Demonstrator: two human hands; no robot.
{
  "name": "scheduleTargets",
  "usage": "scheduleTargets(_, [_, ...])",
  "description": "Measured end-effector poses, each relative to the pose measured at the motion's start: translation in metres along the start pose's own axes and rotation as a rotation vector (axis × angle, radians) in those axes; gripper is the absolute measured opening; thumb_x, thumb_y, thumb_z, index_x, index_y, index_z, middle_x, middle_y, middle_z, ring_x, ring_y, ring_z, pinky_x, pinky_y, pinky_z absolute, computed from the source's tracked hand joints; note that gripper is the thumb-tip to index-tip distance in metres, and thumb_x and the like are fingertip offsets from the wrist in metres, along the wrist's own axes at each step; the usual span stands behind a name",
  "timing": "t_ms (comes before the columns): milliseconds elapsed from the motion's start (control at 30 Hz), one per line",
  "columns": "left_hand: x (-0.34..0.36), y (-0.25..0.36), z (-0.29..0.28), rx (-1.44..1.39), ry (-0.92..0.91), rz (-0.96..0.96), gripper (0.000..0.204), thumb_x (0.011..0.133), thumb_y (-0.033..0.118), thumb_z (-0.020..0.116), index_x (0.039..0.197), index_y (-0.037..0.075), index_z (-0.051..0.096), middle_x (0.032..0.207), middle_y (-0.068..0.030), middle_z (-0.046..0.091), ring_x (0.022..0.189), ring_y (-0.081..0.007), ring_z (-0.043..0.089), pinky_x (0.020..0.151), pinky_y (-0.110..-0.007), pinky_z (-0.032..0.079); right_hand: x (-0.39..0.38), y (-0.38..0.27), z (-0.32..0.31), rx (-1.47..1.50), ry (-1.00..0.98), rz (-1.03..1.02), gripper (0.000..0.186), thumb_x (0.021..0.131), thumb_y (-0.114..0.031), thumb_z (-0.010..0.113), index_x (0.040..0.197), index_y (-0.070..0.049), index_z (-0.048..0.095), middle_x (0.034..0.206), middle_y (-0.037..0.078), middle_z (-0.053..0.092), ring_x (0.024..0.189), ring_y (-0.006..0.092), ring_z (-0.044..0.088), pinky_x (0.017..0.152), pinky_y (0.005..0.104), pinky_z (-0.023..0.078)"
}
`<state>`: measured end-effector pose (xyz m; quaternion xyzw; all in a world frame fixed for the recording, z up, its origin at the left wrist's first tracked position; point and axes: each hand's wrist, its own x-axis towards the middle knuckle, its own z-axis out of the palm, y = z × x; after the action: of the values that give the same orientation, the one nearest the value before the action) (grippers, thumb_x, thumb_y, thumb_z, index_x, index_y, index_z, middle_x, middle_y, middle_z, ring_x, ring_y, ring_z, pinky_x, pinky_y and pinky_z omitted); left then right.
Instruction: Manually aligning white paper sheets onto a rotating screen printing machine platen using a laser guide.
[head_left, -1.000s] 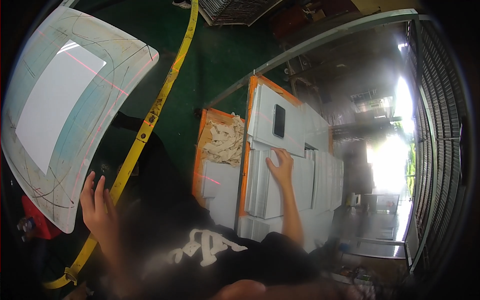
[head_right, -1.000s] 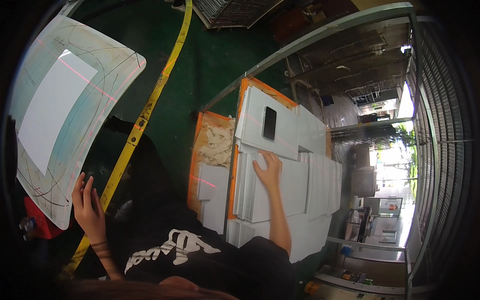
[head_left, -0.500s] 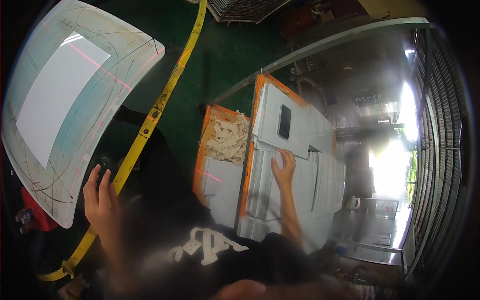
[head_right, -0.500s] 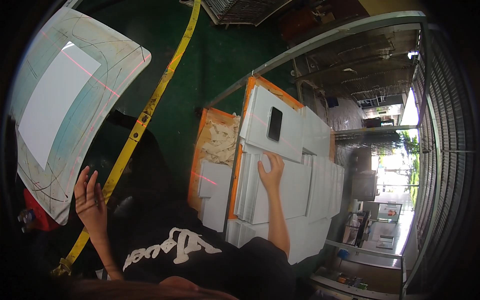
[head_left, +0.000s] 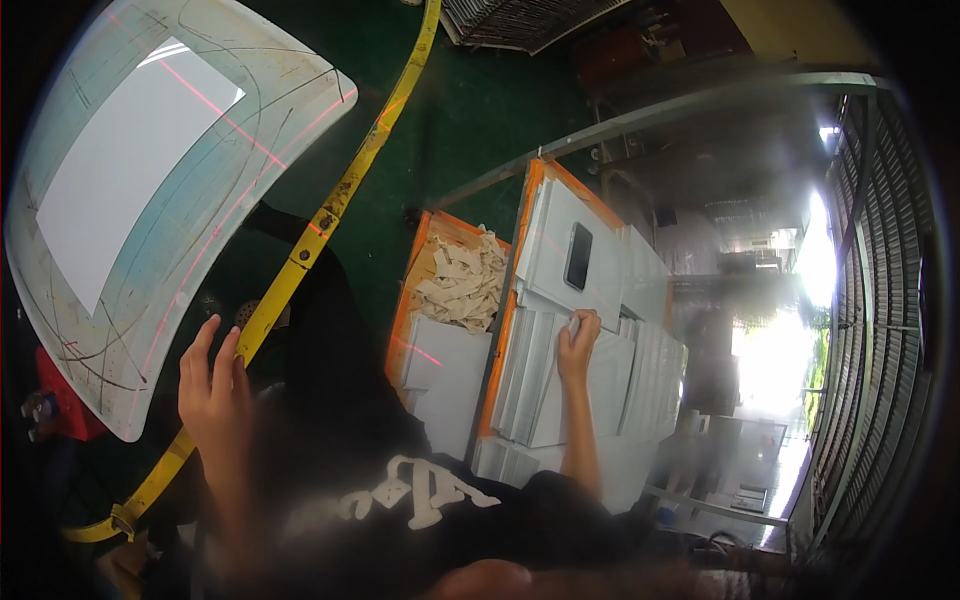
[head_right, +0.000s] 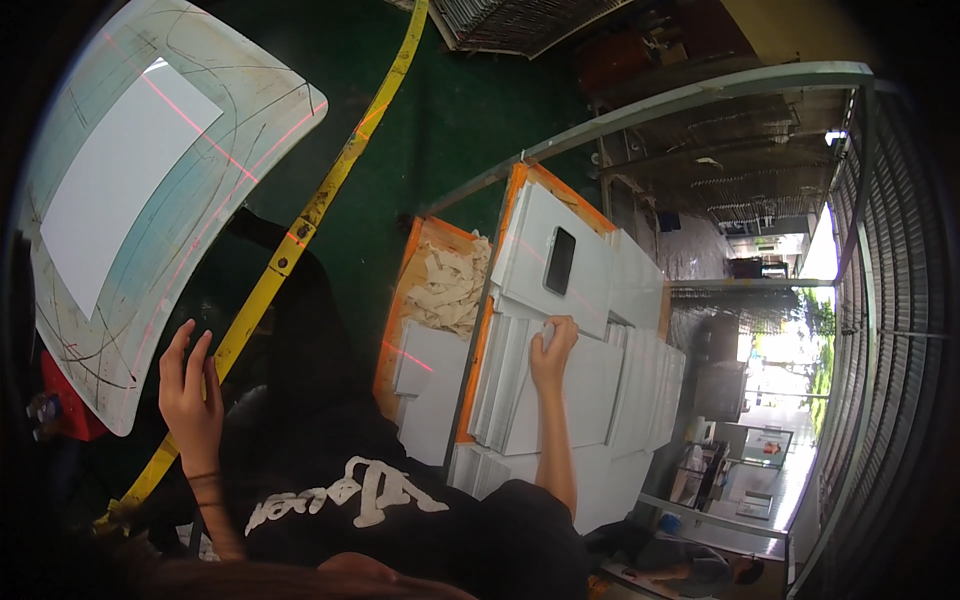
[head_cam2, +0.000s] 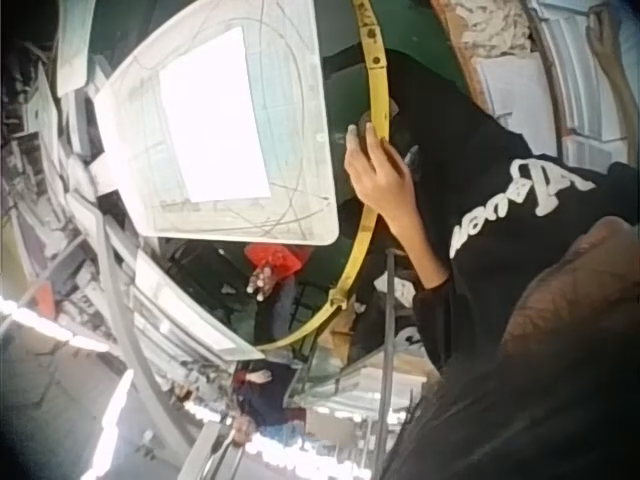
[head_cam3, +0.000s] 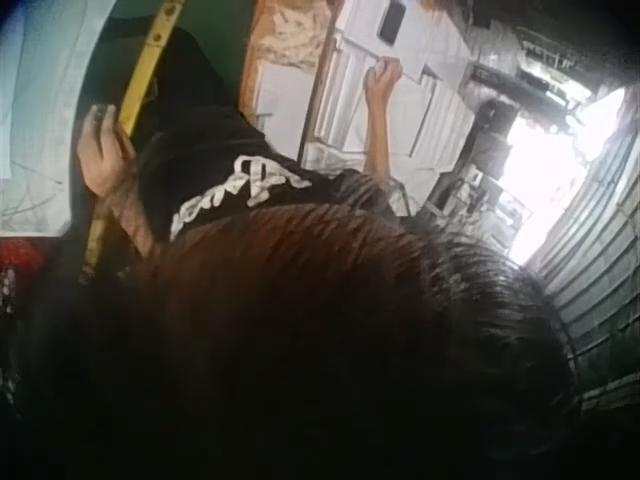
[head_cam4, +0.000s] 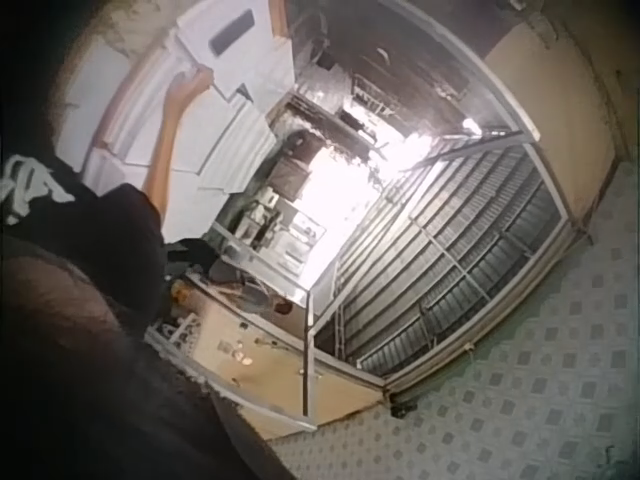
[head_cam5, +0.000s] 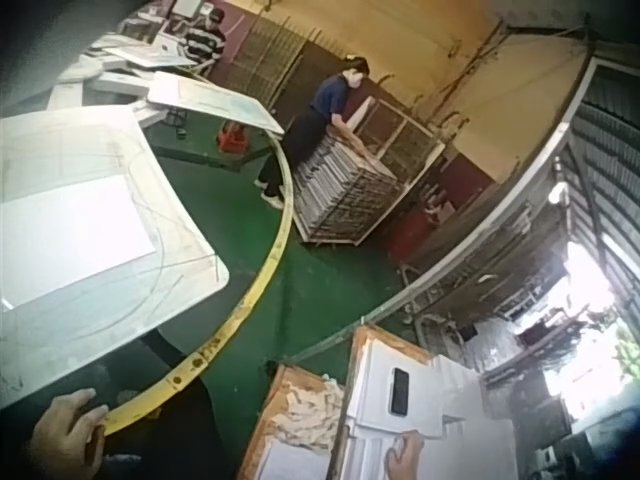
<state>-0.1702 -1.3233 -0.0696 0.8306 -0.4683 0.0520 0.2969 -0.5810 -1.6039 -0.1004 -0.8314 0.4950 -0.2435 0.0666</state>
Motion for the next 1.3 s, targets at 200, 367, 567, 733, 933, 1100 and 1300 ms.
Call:
scheduleTargets(200, [0.0, 0.001, 0.009, -0.022, -0.027, 0.029, 0.032, 0.081, -0.004, 0.061, 0.111, 0.005, 0.062, 0.122, -0.0102, 0.058, 0.103, -0.0291, 0.059, 0.084, -0.037, 0.049, 0.0, 0.002, 0.001, 0.008, -0.016, 0.022, 0.024, 0.071, 0.0, 0.05, 0.095, -0.004, 0.045, 0.094, 0.012, 0.045, 0.095, 0.0288, 0.041, 0.095, 0.0385, 0.027])
scheduleTargets(367, [0.005, 0.011, 0.014, -0.056, -0.075, 0.072, 0.033, 0.08, -0.004, 0.062, 0.112, 0.005, 0.062, 0.123, -0.0098, 0.057, 0.104, -0.0291, 0.059, 0.085, -0.038, 0.049, 0.005, 0.002, -0.002, 0.003, -0.049, 0.025, 0.023, 0.072, -0.001, 0.049, 0.095, -0.004, 0.045, 0.094, 0.012, 0.044, 0.095, 0.0284, 0.041, 0.095, 0.0387, 0.027])
scheduleTargets(567, [0.003, 0.015, 0.016, -0.07, -0.084, 0.093, 0.034, 0.081, -0.004, 0.061, 0.114, 0.006, 0.061, 0.124, -0.0094, 0.057, 0.105, -0.0288, 0.058, 0.086, -0.037, 0.049, 0.042, 0.021, -0.009, -0.016, 0.099, 0.037, 0.022, 0.075, -0.002, 0.051, 0.096, -0.004, 0.045, 0.095, 0.012, 0.045, 0.096, 0.0293, 0.042, 0.094, 0.0393, 0.027])
scheduleTargets(733, [-0.007, 0.01, 0.004, -0.027, -0.038, 0.032, 0.031, 0.083, -0.001, 0.06, 0.114, 0.006, 0.063, 0.126, -0.0099, 0.056, 0.107, -0.0281, 0.058, 0.087, -0.036, 0.049, 0.071, -0.018, 0.003, -0.063, 0.081, -0.064, 0.025, 0.074, -0.006, 0.054, 0.098, -0.005, 0.047, 0.095, 0.012, 0.046, 0.097, 0.0295, 0.042, 0.092, 0.0401, 0.028])
scheduleTargets(933, [-0.019, -0.003, -0.002, -0.025, -0.045, -0.041, 0.031, 0.084, -0.001, 0.059, 0.114, 0.005, 0.063, 0.126, -0.0102, 0.055, 0.106, -0.0285, 0.058, 0.088, -0.035, 0.048, 0.044, -0.068, 0.054, 0.002, -0.134, -0.195, 0.028, 0.072, -0.01, 0.058, 0.098, -0.004, 0.05, 0.094, 0.012, 0.048, 0.095, 0.031, 0.045, 0.087, 0.0422, 0.032])
scheduleTargets(1100, [-0.022, -0.01, -0.007, -0.044, -0.042, -0.084, 0.032, 0.083, -0.002, 0.058, 0.114, 0.006, 0.063, 0.126, -0.0104, 0.055, 0.107, -0.0284, 0.058, 0.087, -0.035, 0.048, 0.046, -0.082, 0.055, -0.005, -0.15, -0.193, 0.027, 0.073, -0.009, 0.061, 0.098, -0.003, 0.052, 0.095, 0.01, 0.051, 0.096, 0.0291, 0.047, 0.088, 0.0405, 0.033])
scheduleTargets(1300, [-0.017, -0.002, 0.001, -0.166, -0.112, -0.022, 0.035, 0.079, -0.002, 0.061, 0.113, 0.006, 0.061, 0.123, -0.0133, 0.056, 0.106, -0.0314, 0.057, 0.088, -0.038, 0.046, 0.032, -0.087, 0.045, -0.025, -0.152, -0.147, 0.024, 0.075, -0.01, 0.063, 0.097, -0.004, 0.053, 0.095, 0.009, 0.054, 0.096, 0.0281, 0.048, 0.087, 0.0391, 0.034])
